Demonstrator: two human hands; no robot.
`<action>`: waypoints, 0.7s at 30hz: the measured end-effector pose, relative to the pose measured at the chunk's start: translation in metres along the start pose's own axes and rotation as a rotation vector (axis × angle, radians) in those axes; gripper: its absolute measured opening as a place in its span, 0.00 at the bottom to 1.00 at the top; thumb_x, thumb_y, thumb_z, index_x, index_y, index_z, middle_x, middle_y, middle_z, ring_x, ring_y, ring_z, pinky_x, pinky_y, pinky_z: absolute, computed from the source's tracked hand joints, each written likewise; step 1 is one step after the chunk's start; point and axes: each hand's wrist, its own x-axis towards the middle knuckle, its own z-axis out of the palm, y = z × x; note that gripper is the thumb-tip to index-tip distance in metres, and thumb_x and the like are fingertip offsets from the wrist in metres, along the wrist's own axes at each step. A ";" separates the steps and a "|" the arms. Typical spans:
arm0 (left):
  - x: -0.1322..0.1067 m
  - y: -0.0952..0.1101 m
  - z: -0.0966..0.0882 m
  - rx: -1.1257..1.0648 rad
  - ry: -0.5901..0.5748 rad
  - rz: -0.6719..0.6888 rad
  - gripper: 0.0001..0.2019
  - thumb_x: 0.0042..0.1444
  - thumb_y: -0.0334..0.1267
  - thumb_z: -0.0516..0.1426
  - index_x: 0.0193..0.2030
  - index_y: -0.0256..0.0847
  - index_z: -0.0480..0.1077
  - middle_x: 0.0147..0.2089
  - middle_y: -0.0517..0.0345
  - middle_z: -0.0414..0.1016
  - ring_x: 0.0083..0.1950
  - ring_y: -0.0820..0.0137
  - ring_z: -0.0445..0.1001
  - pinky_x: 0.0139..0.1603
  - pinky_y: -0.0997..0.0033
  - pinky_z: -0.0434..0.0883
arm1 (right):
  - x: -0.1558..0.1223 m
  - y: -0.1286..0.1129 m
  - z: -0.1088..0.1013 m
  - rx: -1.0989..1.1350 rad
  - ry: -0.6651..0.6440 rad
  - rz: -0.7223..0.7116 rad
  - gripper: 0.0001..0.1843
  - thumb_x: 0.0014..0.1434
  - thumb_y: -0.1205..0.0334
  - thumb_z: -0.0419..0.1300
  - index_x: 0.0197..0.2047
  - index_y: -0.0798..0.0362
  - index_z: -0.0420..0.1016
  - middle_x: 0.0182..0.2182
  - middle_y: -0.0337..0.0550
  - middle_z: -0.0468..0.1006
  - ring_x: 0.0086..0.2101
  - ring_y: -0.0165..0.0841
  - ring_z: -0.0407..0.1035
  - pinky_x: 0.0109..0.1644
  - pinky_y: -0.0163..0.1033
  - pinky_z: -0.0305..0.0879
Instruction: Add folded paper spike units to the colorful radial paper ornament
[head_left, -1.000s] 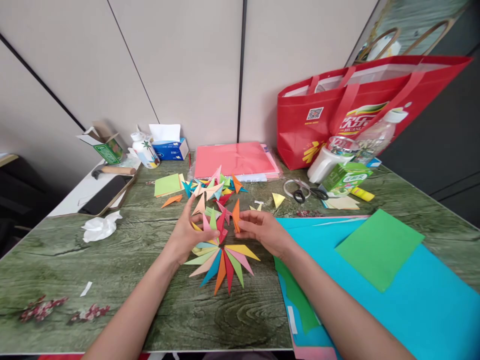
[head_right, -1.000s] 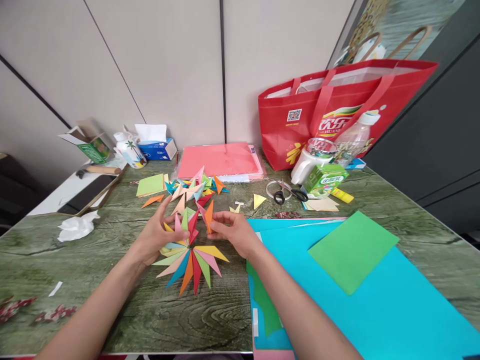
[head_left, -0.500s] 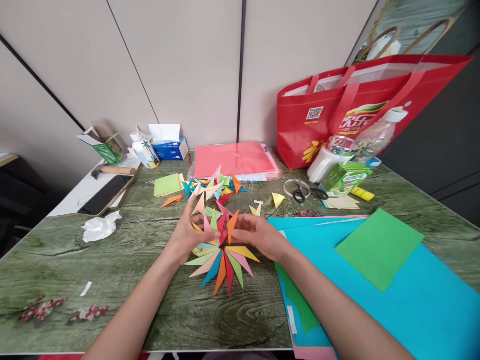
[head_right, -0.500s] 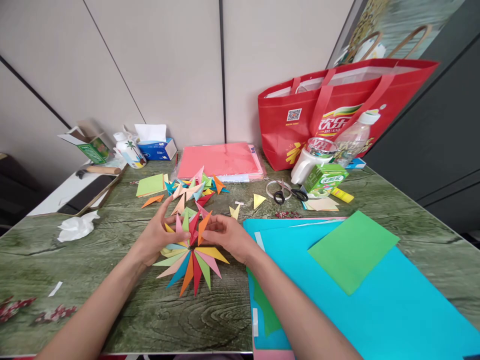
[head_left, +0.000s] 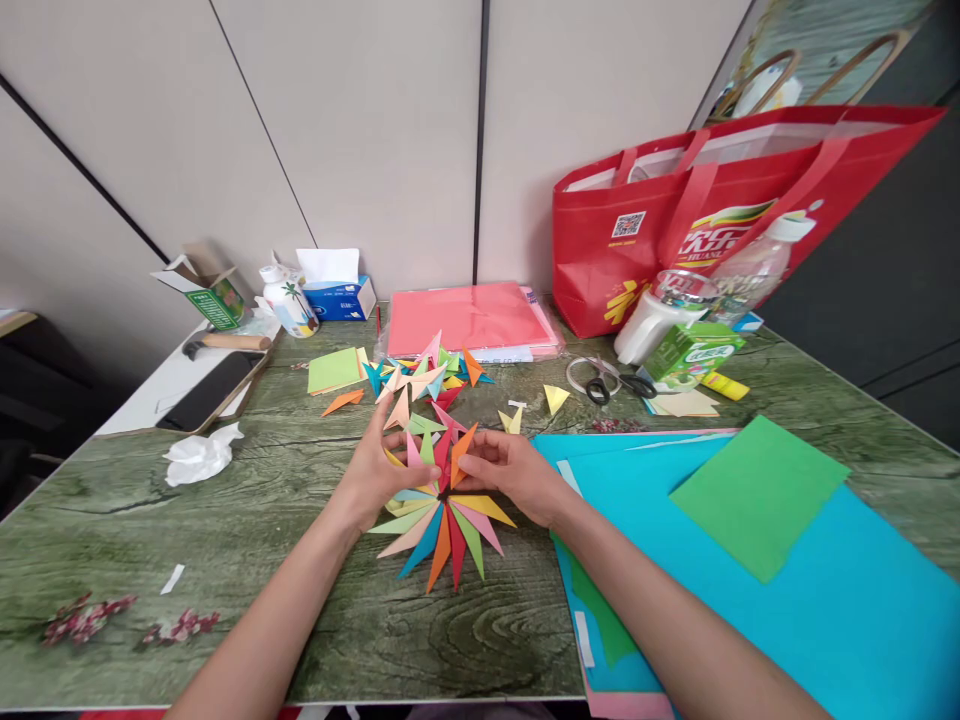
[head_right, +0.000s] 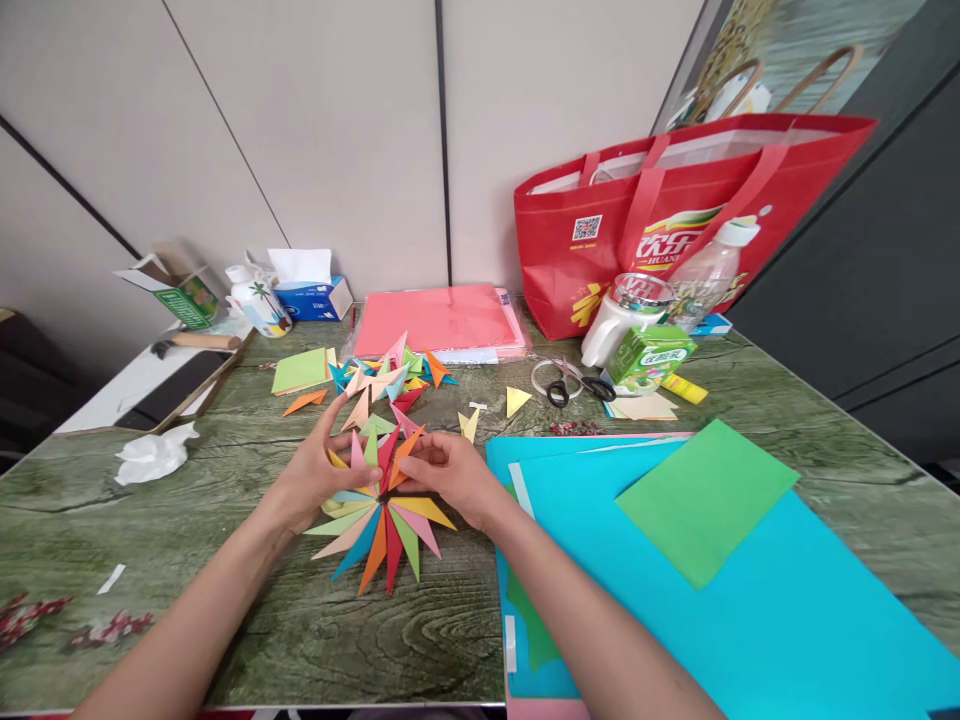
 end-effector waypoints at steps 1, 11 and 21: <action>-0.001 0.001 0.001 -0.009 -0.001 -0.003 0.59 0.28 0.28 0.67 0.65 0.47 0.38 0.33 0.59 0.74 0.31 0.69 0.74 0.32 0.71 0.71 | 0.000 0.000 0.001 0.000 -0.002 0.005 0.16 0.43 0.55 0.66 0.33 0.55 0.72 0.31 0.40 0.76 0.33 0.32 0.72 0.43 0.42 0.70; 0.002 -0.003 -0.001 -0.012 -0.016 -0.001 0.60 0.29 0.27 0.67 0.66 0.46 0.36 0.32 0.58 0.74 0.32 0.68 0.74 0.32 0.70 0.71 | -0.001 0.001 0.003 -0.033 0.011 0.012 0.15 0.42 0.55 0.66 0.31 0.54 0.71 0.28 0.38 0.76 0.31 0.33 0.73 0.41 0.42 0.70; 0.000 -0.002 0.001 0.002 0.017 0.009 0.59 0.28 0.29 0.68 0.66 0.46 0.37 0.35 0.56 0.74 0.31 0.70 0.73 0.32 0.70 0.71 | -0.002 -0.001 0.007 -0.052 0.063 0.005 0.16 0.39 0.57 0.68 0.30 0.53 0.69 0.27 0.39 0.77 0.29 0.34 0.73 0.38 0.42 0.70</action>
